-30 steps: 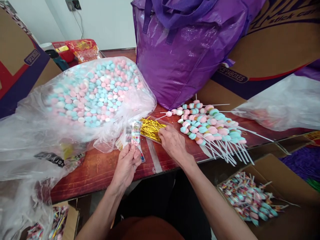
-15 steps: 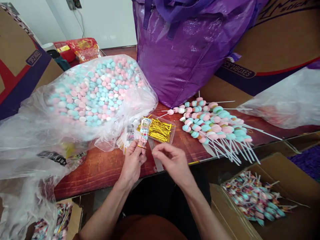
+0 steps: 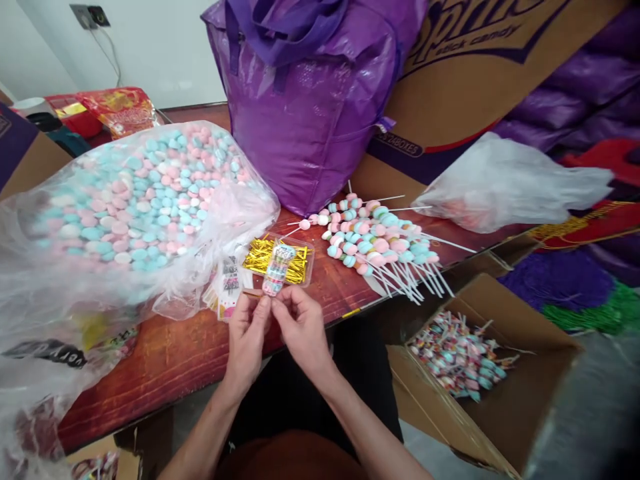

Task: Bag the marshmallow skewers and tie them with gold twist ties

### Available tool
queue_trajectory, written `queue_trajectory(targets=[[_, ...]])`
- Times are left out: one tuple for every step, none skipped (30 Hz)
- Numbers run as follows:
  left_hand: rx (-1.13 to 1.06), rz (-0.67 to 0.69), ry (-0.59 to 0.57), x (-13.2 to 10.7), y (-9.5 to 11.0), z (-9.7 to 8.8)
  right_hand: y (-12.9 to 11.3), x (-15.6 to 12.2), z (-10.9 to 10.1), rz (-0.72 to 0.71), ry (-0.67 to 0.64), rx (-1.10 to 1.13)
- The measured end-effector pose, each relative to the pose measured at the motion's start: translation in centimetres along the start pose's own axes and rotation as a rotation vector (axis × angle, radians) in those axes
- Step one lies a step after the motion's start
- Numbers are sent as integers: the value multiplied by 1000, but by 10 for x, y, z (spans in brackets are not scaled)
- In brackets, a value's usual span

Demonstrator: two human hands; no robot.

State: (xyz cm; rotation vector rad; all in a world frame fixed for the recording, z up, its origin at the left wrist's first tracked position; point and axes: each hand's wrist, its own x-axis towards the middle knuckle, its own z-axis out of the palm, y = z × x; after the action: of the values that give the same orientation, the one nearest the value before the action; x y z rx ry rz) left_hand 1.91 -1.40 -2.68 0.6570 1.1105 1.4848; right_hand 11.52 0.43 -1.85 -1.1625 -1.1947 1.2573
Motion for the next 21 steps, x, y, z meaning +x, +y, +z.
queue_trajectory(targets=[[-43,-25,10,1,2,2,1,-1,1,-17,-19,7],[-96,-73,10,2,4,3,1,-3,1,-23,-47,28],[-152,-137,0,3,8,3,1,-3,-1,-24,-75,50],[-202,-213,-16,4,12,3,-1,-3,-3,-30,-97,60],[-244,-298,-40,4,16,2,-2,-2,-6,-45,-113,54],[-277,-386,-68,4,19,0,-5,-1,-11,-70,-138,35],[-302,-480,-98,4,22,-2,-8,0,-15,-99,-179,9],[-322,-562,-128,4,25,-4,-10,2,-20,-128,-232,-17],[-334,-626,-153,4,26,-5,-13,4,-24,-155,-286,-43],[-337,-663,-168,4,27,-6,-15,5,-27,-186,-328,-74],[-328,-677,-175,4,27,-7,-16,7,-30,-225,-346,-114],[-309,-673,-177,4,27,-7,-17,8,-32,-271,-341,-160],[-284,-661,-175,4,27,-6,-17,9,-32,-317,-323,-205],[-256,-649,-174,4,28,-5,-17,9,-33,-353,-309,-237],[-228,-640,-177,4,28,-4,-17,9,-32,-373,-310,-251],[-202,-629,-180,4,29,-3,-16,9,-31,-378,-321,-256],[-177,-609,-181,3,29,-2,-15,8,-30,-373,-328,-263],[-151,-573,-172,2,28,-1,-13,6,-28,-366,-321,-283],[-121,-522,-154,1,26,-1,-12,4,-26,-357,-300,-319],[-89,-457,-129,0,23,-1,-10,2,-24,-349,-269,-366],[-52,-383,-99,-2,20,-1,-9,-1,-22,-340,-237,-420]])
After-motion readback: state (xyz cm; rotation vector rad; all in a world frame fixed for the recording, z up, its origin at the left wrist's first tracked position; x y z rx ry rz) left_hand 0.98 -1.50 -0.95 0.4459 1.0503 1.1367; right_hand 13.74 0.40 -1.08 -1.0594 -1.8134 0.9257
